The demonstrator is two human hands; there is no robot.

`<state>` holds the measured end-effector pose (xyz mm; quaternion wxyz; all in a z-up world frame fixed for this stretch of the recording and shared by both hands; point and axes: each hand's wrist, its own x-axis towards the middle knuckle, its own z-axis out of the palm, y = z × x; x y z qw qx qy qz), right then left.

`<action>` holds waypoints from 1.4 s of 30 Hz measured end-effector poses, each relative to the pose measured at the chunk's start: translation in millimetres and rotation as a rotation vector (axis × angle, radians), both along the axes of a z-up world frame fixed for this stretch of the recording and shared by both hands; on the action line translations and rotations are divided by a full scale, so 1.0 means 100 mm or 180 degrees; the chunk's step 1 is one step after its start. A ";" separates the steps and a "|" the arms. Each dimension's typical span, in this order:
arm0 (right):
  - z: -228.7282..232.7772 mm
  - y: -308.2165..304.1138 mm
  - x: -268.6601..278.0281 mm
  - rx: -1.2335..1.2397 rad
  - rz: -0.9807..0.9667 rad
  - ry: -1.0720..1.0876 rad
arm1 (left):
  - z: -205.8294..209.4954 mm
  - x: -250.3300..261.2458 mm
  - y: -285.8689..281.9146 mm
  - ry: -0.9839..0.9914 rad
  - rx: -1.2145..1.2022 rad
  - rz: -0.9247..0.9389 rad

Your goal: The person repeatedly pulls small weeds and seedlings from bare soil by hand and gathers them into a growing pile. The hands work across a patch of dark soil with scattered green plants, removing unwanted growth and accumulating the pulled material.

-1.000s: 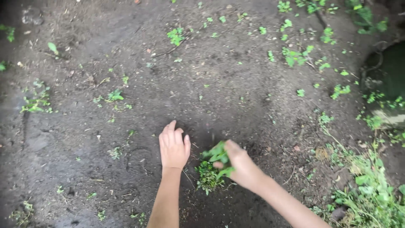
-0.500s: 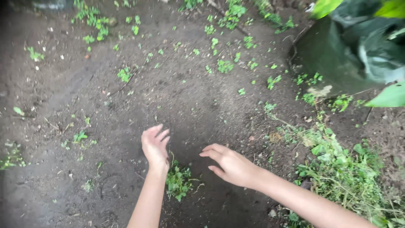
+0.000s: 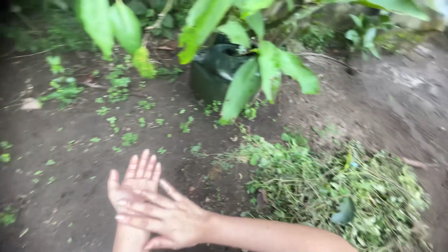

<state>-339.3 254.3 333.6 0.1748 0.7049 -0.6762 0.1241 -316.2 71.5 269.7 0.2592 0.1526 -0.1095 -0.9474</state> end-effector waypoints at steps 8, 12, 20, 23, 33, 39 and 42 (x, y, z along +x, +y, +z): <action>0.27 0.85 -1.09 0.0688 -0.0868 -0.1132 | 0.13 0.10 0.35 -0.2873 -0.2761 -0.1179; 0.27 1.18 -1.67 0.1238 -0.0599 -0.0308 | -0.76 0.71 -0.10 -0.4710 -0.5801 -0.2283; -0.32 1.71 -2.98 0.1549 -0.1341 -0.0673 | -1.11 1.55 -0.38 -0.6156 -0.6266 -0.1686; -0.85 1.79 -3.22 0.1700 -0.1976 -0.1315 | -1.35 1.67 -0.41 -0.6795 -0.6598 -0.1117; -2.34 1.76 -3.25 0.1514 -0.2447 -0.1407 | -0.85 0.92 0.09 -0.5647 -0.6372 -0.2332; -2.40 1.24 -3.04 0.0879 -0.1364 -0.1562 | -1.27 0.80 0.27 -0.4969 -0.6226 -0.2360; -2.45 0.91 -2.92 0.0921 -0.1131 -0.1935 | -1.28 0.72 0.36 -0.4652 -0.6464 -0.2249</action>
